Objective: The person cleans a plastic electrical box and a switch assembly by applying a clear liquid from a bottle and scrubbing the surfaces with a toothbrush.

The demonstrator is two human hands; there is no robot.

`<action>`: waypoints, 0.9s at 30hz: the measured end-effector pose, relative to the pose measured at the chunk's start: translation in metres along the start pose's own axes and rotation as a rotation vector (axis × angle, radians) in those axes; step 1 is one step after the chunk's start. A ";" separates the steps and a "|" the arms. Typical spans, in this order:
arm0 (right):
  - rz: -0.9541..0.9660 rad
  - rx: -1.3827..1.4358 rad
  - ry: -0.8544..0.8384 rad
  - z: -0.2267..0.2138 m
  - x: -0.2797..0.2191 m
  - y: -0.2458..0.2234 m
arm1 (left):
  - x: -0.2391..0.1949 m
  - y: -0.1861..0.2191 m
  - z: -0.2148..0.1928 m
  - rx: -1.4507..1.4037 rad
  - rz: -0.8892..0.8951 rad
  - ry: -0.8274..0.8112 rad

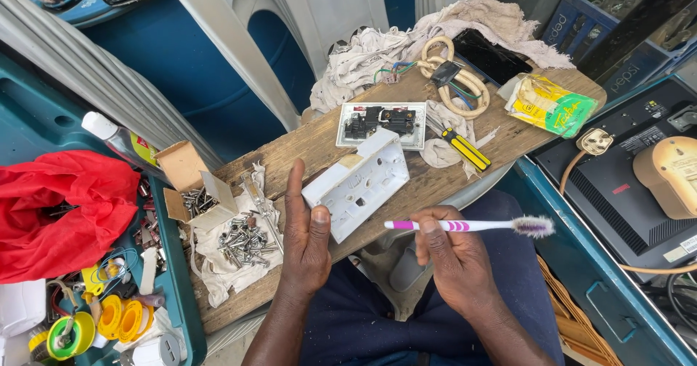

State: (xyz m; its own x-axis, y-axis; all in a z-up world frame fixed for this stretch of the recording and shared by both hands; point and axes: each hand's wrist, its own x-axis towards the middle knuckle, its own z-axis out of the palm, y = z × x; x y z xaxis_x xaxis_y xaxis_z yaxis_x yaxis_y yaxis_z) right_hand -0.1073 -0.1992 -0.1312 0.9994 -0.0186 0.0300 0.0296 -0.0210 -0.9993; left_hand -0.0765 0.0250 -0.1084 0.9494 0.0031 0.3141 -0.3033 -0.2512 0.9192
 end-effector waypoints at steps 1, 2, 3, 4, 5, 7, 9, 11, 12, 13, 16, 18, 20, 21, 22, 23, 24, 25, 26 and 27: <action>0.002 -0.001 -0.003 0.000 -0.001 -0.004 | -0.002 -0.003 0.000 0.000 -0.003 0.003; 0.065 -0.022 -0.007 0.001 -0.002 -0.007 | -0.003 -0.005 0.000 -0.054 -0.018 -0.010; 0.129 -0.042 -0.011 0.001 -0.002 -0.011 | -0.004 -0.007 0.000 -0.107 -0.032 -0.023; 0.128 -0.042 -0.015 0.003 -0.002 -0.016 | -0.004 -0.009 0.000 -0.106 -0.032 -0.019; 0.168 -0.116 -0.033 0.005 -0.002 -0.021 | -0.004 -0.010 0.001 -0.099 -0.024 -0.032; 0.217 -0.190 -0.065 0.010 -0.007 -0.023 | -0.011 -0.009 0.000 -0.087 -0.030 -0.037; 0.092 -0.237 -0.037 0.015 -0.005 -0.019 | -0.010 -0.008 0.001 0.007 0.006 -0.026; 0.011 -0.233 -0.061 0.020 -0.003 -0.021 | -0.009 -0.009 0.002 0.022 0.022 -0.025; -0.070 -0.225 -0.090 0.024 -0.001 -0.022 | -0.009 -0.010 0.001 0.042 0.038 -0.019; -0.068 -0.226 -0.087 0.025 0.000 -0.021 | -0.010 -0.011 0.002 0.040 0.037 -0.023; -0.103 -0.341 -0.078 0.032 0.002 -0.015 | -0.012 -0.012 0.002 0.029 0.048 -0.016; -0.218 -0.421 -0.073 0.037 0.005 -0.010 | -0.013 -0.013 0.001 0.112 0.059 -0.003; -0.258 -0.346 -0.064 0.043 0.015 -0.013 | -0.008 -0.003 -0.002 0.046 0.052 -0.039; -0.295 -0.269 -0.057 0.046 0.018 -0.014 | -0.007 0.001 -0.003 -0.019 0.043 -0.074; -0.300 -0.270 -0.057 0.045 0.021 -0.017 | -0.007 -0.002 -0.001 -0.019 0.047 -0.071; -0.303 -0.300 -0.072 0.044 0.024 -0.021 | -0.007 -0.004 0.001 -0.035 0.040 -0.072; -0.301 -0.324 -0.094 0.046 0.023 -0.024 | -0.011 -0.006 0.000 -0.045 0.024 -0.070; -0.301 -0.318 -0.102 0.048 0.022 -0.022 | -0.012 -0.009 -0.003 -0.038 0.021 -0.063; -0.313 -0.334 -0.098 0.047 0.021 -0.019 | -0.011 -0.013 -0.002 -0.024 0.024 -0.068; -0.325 -0.349 -0.094 0.046 0.020 -0.017 | -0.011 -0.017 -0.002 -0.009 0.026 -0.073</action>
State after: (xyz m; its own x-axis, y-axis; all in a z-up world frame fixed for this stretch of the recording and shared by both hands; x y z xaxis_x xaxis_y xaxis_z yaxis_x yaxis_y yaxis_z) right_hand -0.0866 -0.1535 -0.1151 0.9373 0.1349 0.3213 0.3484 -0.3449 -0.8716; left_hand -0.0818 0.0308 -0.1272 0.9445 -0.0742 0.3200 -0.3283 -0.2418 0.9131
